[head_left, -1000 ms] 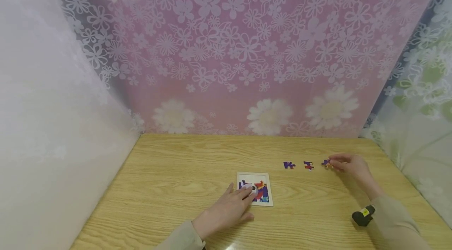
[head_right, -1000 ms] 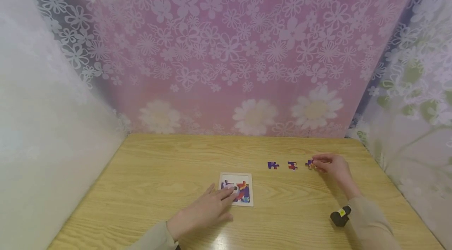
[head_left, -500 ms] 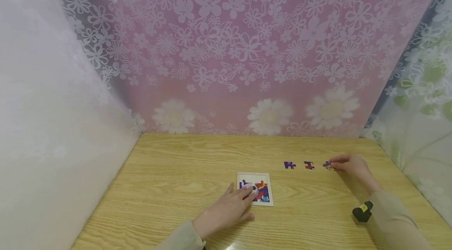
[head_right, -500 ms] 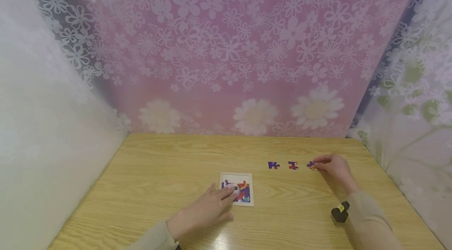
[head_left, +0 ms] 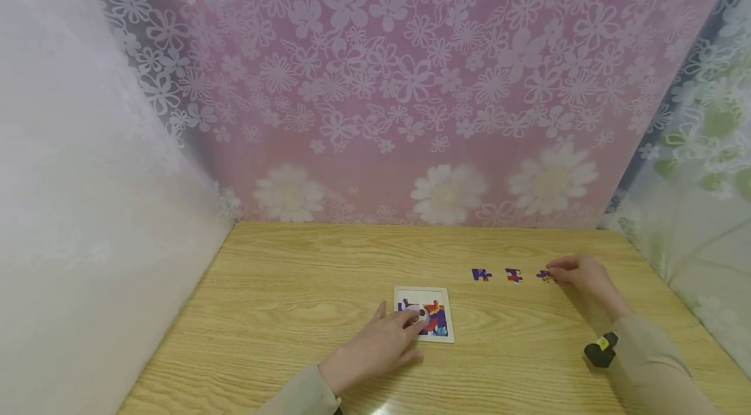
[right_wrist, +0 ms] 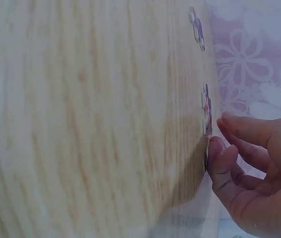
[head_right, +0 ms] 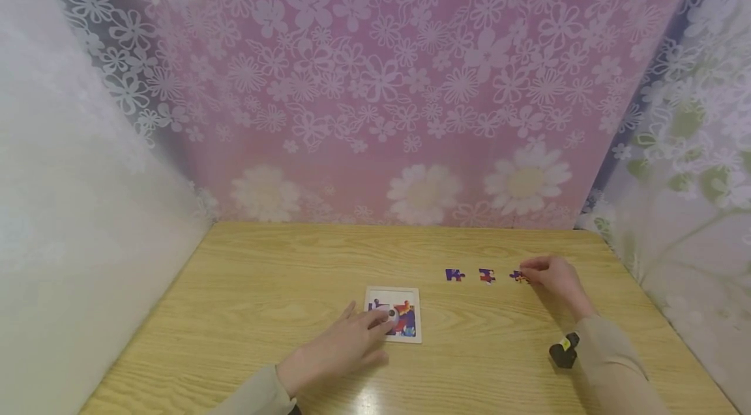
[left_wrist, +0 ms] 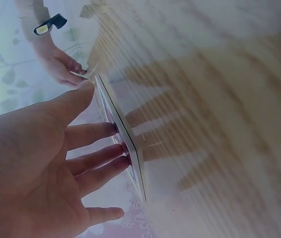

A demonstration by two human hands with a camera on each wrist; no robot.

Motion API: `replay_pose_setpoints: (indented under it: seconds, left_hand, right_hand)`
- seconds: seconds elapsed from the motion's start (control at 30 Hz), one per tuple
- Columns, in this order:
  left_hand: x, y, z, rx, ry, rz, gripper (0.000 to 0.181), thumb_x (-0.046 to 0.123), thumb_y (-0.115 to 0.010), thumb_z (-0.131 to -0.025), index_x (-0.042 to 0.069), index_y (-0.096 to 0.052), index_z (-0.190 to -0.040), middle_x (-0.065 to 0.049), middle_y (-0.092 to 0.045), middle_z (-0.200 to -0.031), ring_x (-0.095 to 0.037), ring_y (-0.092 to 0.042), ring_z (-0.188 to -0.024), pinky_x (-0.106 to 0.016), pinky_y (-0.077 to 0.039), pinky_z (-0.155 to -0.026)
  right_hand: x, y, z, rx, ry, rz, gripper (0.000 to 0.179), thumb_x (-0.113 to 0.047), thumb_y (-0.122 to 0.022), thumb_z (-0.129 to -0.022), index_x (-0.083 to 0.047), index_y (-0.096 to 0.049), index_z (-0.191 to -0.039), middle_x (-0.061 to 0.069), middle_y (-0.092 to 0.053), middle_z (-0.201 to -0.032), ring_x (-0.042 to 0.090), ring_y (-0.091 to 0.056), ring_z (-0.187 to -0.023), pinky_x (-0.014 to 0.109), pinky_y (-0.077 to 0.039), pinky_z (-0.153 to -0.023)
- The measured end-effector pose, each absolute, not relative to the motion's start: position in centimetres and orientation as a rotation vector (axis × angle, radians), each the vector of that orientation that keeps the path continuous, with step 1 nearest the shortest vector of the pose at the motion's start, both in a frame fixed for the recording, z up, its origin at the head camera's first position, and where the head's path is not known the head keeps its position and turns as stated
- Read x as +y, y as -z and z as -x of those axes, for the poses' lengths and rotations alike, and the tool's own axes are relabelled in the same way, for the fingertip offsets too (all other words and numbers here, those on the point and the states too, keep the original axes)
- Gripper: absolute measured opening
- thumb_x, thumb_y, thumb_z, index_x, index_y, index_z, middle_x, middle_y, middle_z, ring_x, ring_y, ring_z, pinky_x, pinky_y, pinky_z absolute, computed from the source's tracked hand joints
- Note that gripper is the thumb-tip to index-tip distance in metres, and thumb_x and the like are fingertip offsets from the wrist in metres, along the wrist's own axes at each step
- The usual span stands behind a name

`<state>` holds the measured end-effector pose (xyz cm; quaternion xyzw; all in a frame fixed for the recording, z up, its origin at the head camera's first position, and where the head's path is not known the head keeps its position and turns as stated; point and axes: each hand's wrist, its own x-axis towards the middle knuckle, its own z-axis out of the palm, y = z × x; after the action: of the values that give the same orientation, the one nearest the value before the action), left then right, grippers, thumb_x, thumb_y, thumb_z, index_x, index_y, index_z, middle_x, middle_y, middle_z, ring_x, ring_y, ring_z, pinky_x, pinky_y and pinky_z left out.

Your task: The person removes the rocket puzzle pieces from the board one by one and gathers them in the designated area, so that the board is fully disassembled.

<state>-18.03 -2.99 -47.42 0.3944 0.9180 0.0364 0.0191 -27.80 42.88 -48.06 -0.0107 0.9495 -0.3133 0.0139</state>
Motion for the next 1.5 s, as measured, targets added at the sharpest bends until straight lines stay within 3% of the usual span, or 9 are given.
replay_pose_setpoints:
  seconds: [0.17, 0.37, 0.5, 0.6, 0.8, 0.9, 1.17, 1.3, 1.5]
  left_hand:
    - [-3.0, 47.6, 18.2, 2.865, -0.101, -1.237, 0.057, 0.048, -0.058, -0.100, 0.019, -0.053, -0.149, -0.005, -0.050, -0.152, -0.024, -0.050, -0.138, -0.060, -0.034, -0.116]
    - [-2.9, 47.6, 18.3, 2.862, -0.093, -1.243, 0.057, 0.048, -0.057, -0.100, 0.019, -0.053, -0.149, -0.005, -0.051, -0.152, -0.025, -0.050, -0.138, -0.059, -0.036, -0.115]
    - [-3.0, 47.5, 18.3, 2.862, -0.094, -1.252, 0.058, 0.050, -0.056, -0.100, 0.019, -0.053, -0.149, -0.005, -0.050, -0.152, -0.026, -0.050, -0.138, -0.058, -0.038, -0.114]
    - [-3.0, 47.5, 18.3, 2.867, -0.093, -1.260, 0.057, 0.050, -0.057, -0.100, 0.019, -0.054, -0.148, -0.004, -0.051, -0.152, -0.025, -0.051, -0.137, -0.058, -0.039, -0.113]
    - [-3.0, 47.4, 18.1, 2.878, -0.099, -1.273, 0.057, 0.047, -0.058, -0.100, 0.016, -0.054, -0.148, -0.004, -0.050, -0.152, -0.025, -0.050, -0.138, -0.059, -0.037, -0.114]
    - [-3.1, 47.3, 17.8, 2.884, -0.072, -1.318, 0.055, 0.046, -0.057, -0.102, 0.015, -0.054, -0.148, -0.004, -0.050, -0.153, -0.023, -0.048, -0.140, -0.057, -0.038, -0.114]
    - [-3.1, 47.1, 16.5, 2.825, 0.010, -1.323, 0.063, 0.052, -0.049, -0.102, 0.013, -0.047, -0.152, -0.005, -0.041, -0.159, -0.020, -0.040, -0.146, -0.053, -0.036, -0.117]
    - [-3.1, 47.2, 16.0, 2.841, 0.065, -1.305, 0.069, 0.056, -0.047, -0.102, 0.011, -0.045, -0.153, -0.006, -0.040, -0.159, -0.019, -0.039, -0.147, -0.051, -0.037, -0.117]
    - [-3.2, 47.3, 15.7, 2.851, 0.077, -1.310, 0.069, 0.056, -0.049, -0.101, 0.010, -0.047, -0.152, -0.008, -0.040, -0.159, -0.020, -0.039, -0.147, -0.051, -0.038, -0.116]
  right_hand:
    - [42.8, 47.9, 27.6, 2.937, 1.028, -0.041, 0.050, -0.033, -0.053, -0.106, 0.011, -0.061, -0.130, 0.024, -0.072, -0.109, 0.017, -0.064, -0.084, 0.031, -0.053, -0.069]
    - [42.1, 47.5, 27.2, 2.958, 1.175, -0.051, 0.060, -0.041, -0.047, -0.107, 0.009, -0.054, -0.138, 0.036, -0.060, -0.128, 0.031, -0.073, -0.091, 0.042, -0.061, -0.075]
    - [41.1, 46.8, 26.8, 2.969, 1.258, -0.013, 0.058, -0.039, -0.047, -0.108, 0.009, -0.053, -0.140, 0.038, -0.055, -0.134, 0.034, -0.074, -0.094, 0.050, -0.059, -0.084]
    - [40.0, 46.1, 26.6, 2.969, 1.293, 0.000, 0.057, -0.038, -0.048, -0.108, 0.008, -0.053, -0.140, 0.037, -0.056, -0.133, 0.031, -0.074, -0.093, 0.052, -0.058, -0.086]
    - [37.7, 44.9, 26.2, 2.955, 1.385, 0.077, 0.054, -0.035, -0.051, -0.107, 0.008, -0.054, -0.140, 0.037, -0.055, -0.134, 0.014, -0.073, -0.089, 0.038, -0.062, -0.078]
    - [36.5, 44.4, 26.0, 2.956, 1.387, 0.122, 0.052, -0.034, -0.052, -0.107, 0.007, -0.055, -0.139, 0.036, -0.058, -0.131, 0.009, -0.072, -0.088, 0.038, -0.063, -0.078]
    - [33.5, 43.9, 26.0, 2.925, 1.373, 0.231, 0.047, -0.033, -0.053, -0.107, 0.002, -0.059, -0.138, 0.030, -0.063, -0.129, 0.040, -0.071, -0.101, 0.042, -0.062, -0.076]
    - [31.8, 43.8, 26.0, 2.899, 1.399, 0.292, 0.045, -0.031, -0.055, -0.106, 0.002, -0.061, -0.136, 0.029, -0.065, -0.126, 0.043, -0.069, -0.103, 0.045, -0.061, -0.083]
    - [29.1, 44.2, 26.2, 2.854, 1.451, 0.333, 0.039, -0.028, -0.058, -0.105, 0.001, -0.065, -0.131, 0.027, -0.067, -0.122, 0.042, -0.069, -0.100, 0.044, -0.062, -0.077]
